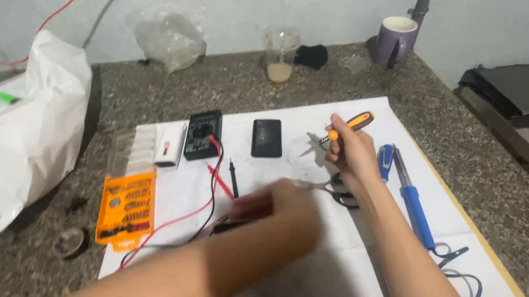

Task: Repairing a smartphone by disassembling the back cover and removing internal components using a screwdriver and pry tool

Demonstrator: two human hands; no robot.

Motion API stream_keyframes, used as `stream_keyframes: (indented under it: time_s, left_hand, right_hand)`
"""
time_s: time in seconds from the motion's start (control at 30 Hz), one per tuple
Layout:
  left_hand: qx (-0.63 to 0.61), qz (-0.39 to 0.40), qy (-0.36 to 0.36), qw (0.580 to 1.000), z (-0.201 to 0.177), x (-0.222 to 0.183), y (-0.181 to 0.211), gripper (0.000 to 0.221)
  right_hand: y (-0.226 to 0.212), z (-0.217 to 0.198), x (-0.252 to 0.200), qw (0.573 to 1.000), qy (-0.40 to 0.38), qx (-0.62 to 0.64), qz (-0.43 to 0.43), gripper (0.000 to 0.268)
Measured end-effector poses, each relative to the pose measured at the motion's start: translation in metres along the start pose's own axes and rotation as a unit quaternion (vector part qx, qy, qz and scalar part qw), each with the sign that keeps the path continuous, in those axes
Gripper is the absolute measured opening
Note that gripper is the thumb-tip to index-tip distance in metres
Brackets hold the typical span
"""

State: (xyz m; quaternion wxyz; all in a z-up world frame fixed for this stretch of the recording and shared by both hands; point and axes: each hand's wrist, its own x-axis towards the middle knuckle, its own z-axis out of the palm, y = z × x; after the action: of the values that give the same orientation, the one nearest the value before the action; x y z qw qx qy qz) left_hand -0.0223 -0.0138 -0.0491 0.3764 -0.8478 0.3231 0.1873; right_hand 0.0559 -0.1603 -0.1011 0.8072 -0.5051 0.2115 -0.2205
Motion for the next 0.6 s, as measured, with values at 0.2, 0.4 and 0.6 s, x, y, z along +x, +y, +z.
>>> stream_keyframes:
  time_s: [0.2,0.4,0.6]
  left_hand:
    - [-0.330,0.098,0.221,0.912,0.040,0.030,-0.100,0.026]
    - [-0.637,0.174,0.435,0.613,0.109,0.091,-0.057,0.037]
    - [-0.746,0.244,0.470,0.404,0.097,0.094,-0.023,0.015]
  right_hand:
    - [0.002,-0.007,0.015,1.000,-0.010,-0.002,-0.023,0.030]
    - [-0.029,-0.012,-0.009,0.989,-0.054,0.123,-0.057,0.014]
    - [-0.053,-0.011,-0.061,0.976,-0.159,0.040,-0.145,0.027]
